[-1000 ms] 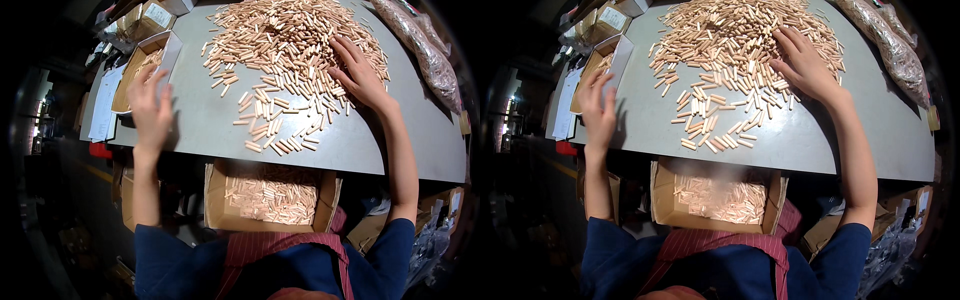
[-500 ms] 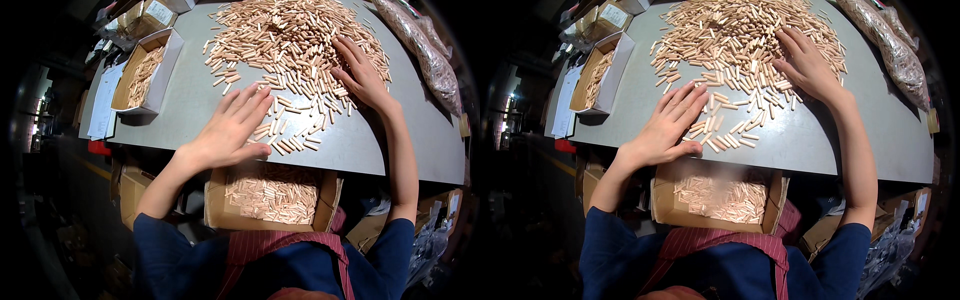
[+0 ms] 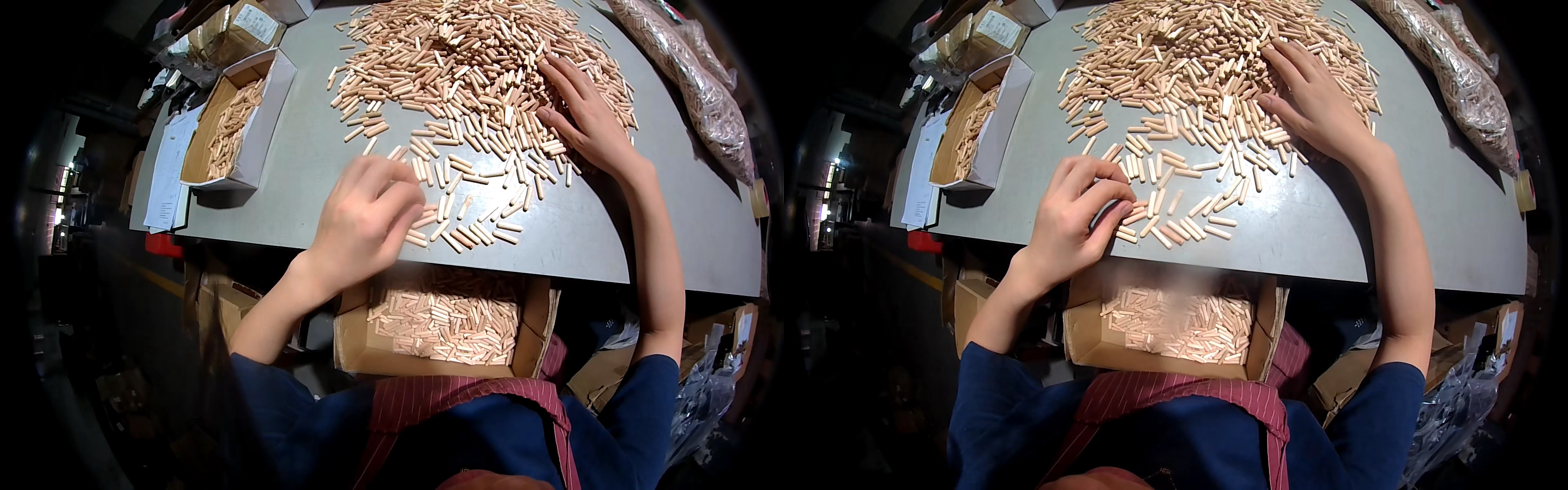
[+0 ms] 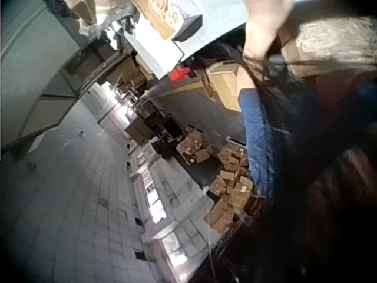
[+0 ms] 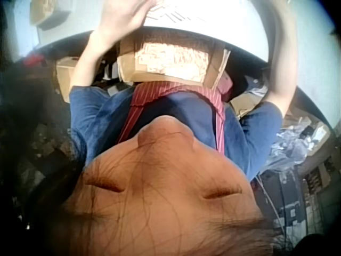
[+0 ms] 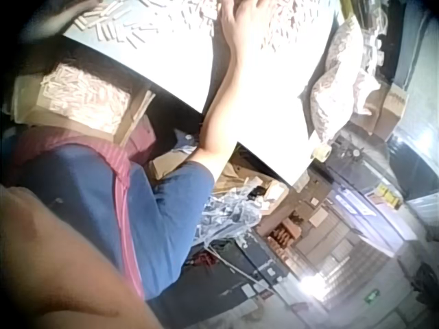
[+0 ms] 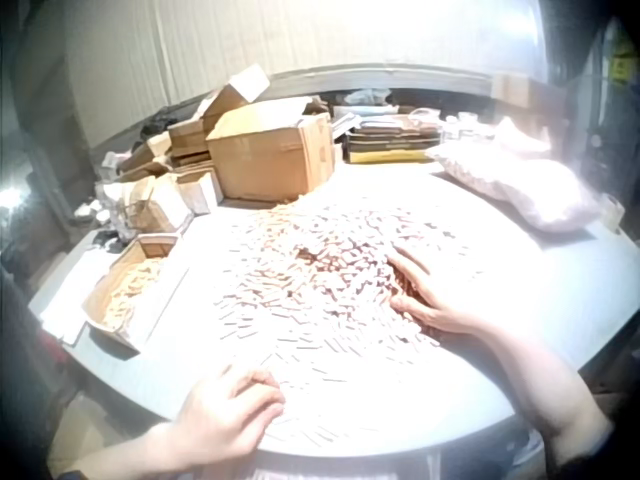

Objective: The person sorts small wooden pegs on a table, occasionally picking up two pegs to inspect them before placing them into a cardboard box. The person repeatedly sweeps the pegs across the table and transfers them into the box.

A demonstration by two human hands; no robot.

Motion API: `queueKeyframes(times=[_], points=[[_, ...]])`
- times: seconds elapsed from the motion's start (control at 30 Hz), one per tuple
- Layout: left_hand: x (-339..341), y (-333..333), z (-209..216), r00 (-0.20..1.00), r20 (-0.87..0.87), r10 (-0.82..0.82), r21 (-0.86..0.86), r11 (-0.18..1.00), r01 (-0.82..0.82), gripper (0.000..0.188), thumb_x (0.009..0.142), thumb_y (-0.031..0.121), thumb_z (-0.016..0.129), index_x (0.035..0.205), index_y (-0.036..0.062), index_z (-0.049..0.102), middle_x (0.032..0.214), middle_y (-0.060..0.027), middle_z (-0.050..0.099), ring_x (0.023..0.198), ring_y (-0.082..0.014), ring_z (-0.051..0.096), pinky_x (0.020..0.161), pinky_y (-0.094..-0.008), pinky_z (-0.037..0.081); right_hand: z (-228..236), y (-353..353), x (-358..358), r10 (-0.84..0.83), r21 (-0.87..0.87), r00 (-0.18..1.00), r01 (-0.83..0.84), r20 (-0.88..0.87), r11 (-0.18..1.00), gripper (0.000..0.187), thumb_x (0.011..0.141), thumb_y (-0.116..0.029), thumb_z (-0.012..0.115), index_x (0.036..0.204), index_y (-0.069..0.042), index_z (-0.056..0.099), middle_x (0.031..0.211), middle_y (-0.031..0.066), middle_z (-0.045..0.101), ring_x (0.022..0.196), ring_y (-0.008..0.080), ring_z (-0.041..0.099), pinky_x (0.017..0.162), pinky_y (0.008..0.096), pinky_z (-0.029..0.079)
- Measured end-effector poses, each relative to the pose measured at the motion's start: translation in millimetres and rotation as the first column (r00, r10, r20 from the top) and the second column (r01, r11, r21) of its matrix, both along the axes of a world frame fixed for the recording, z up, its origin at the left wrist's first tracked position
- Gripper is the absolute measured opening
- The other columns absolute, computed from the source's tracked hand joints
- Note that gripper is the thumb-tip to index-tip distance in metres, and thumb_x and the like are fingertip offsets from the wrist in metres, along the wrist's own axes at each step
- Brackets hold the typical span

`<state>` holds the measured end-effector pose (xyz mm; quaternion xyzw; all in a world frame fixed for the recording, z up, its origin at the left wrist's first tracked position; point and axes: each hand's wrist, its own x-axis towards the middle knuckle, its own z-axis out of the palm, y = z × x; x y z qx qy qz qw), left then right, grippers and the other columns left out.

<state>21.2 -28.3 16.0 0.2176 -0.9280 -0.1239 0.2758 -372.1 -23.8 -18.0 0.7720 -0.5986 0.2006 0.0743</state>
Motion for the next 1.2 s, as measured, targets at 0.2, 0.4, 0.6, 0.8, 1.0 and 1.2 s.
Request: queueKeyframes(times=[0.2, 0.4, 0.6, 0.8, 1.0, 1.2], points=[[-1.8, 6.2, -12.5, 0.999, -0.018, 0.043, -0.011, 0.999, -0.043, 0.011, 0.090, -0.002, 0.072, 0.098, 0.0024, 0.066, 0.110, -0.0118, 0.066, 0.107, -0.0328, 0.059, 0.095, -0.0415, 0.048, -0.2, -1.6, 1.7, 0.006, -0.017, 1.000, -0.006, 0.011, 1.000, 0.070, 0.108, -0.045, 0.061, 0.163, -0.006, 0.040, 0.167, 0.0229, 0.040, 0.158, 0.0412, 0.033, 0.130, 0.0492, 0.030], [0.4, 5.4, -7.5, 0.979, -0.165, 0.117, 0.283, 0.957, -0.067, 0.011, 0.094, -0.001, 0.066, 0.104, 0.0032, 0.064, 0.109, -0.0123, 0.063, 0.106, -0.0320, 0.057, 0.090, -0.0394, 0.047, 0.1, -2.3, 2.1, 0.015, -0.035, 0.999, -0.014, 0.031, 0.999, 0.071, 0.108, -0.040, 0.064, 0.164, -0.006, 0.038, 0.168, 0.0208, 0.039, 0.157, 0.0386, 0.036, 0.130, 0.0462, 0.030], [3.1, 11.3, 7.6, 0.914, -0.314, 0.255, 0.859, 0.486, 0.160, 0.017, 0.111, 0.020, 0.060, 0.113, 0.0027, 0.062, 0.112, -0.0040, 0.066, 0.097, -0.0113, 0.057, 0.089, -0.0281, 0.047, 4.3, 0.8, 5.4, 0.013, -0.021, 0.999, -0.012, 0.041, 1.000, 0.071, 0.107, -0.041, 0.064, 0.160, 0.000, 0.041, 0.165, 0.0264, 0.040, 0.156, 0.0421, 0.035, 0.129, 0.0485, 0.030], [8.2, 7.6, 16.0, 0.876, -0.366, 0.315, 0.930, 0.157, 0.332, 0.022, 0.112, 0.025, 0.059, 0.114, 0.0036, 0.061, 0.105, -0.0044, 0.063, 0.098, -0.0115, 0.057, 0.083, -0.0256, 0.047, 6.7, 0.3, 7.7, 0.018, -0.018, 0.999, -0.017, 0.051, 1.000, 0.073, 0.106, -0.043, 0.065, 0.160, 0.000, 0.041, 0.165, 0.0257, 0.042, 0.155, 0.0424, 0.037, 0.129, 0.0494, 0.030], [8.6, 4.8, 15.4, 0.801, -0.425, 0.422, 0.872, -0.047, 0.487, 0.020, 0.112, 0.022, 0.058, 0.116, 0.0031, 0.060, 0.101, -0.0042, 0.061, 0.098, -0.0141, 0.059, 0.077, -0.0252, 0.048, 4.3, 0.3, 6.1, 0.002, -0.016, 0.999, -0.001, 0.052, 1.000, 0.073, 0.106, -0.043, 0.065, 0.161, -0.002, 0.041, 0.167, 0.0237, 0.041, 0.156, 0.0415, 0.036, 0.129, 0.0491, 0.030], [14.1, 2.6, 10.9, 0.794, -0.436, 0.423, 0.857, -0.074, 0.510, 0.019, 0.111, 0.020, 0.060, 0.121, 0.0035, 0.062, 0.104, -0.0046, 0.065, 0.099, -0.0129, 0.062, 0.077, -0.0260, 0.049, 4.9, 1.5, 7.1, -0.003, -0.005, 0.998, 0.003, 0.064, 1.000, 0.073, 0.106, -0.044, 0.065, 0.161, -0.004, 0.041, 0.168, 0.0220, 0.040, 0.157, 0.0411, 0.035, 0.130, 0.0487, 0.030]])
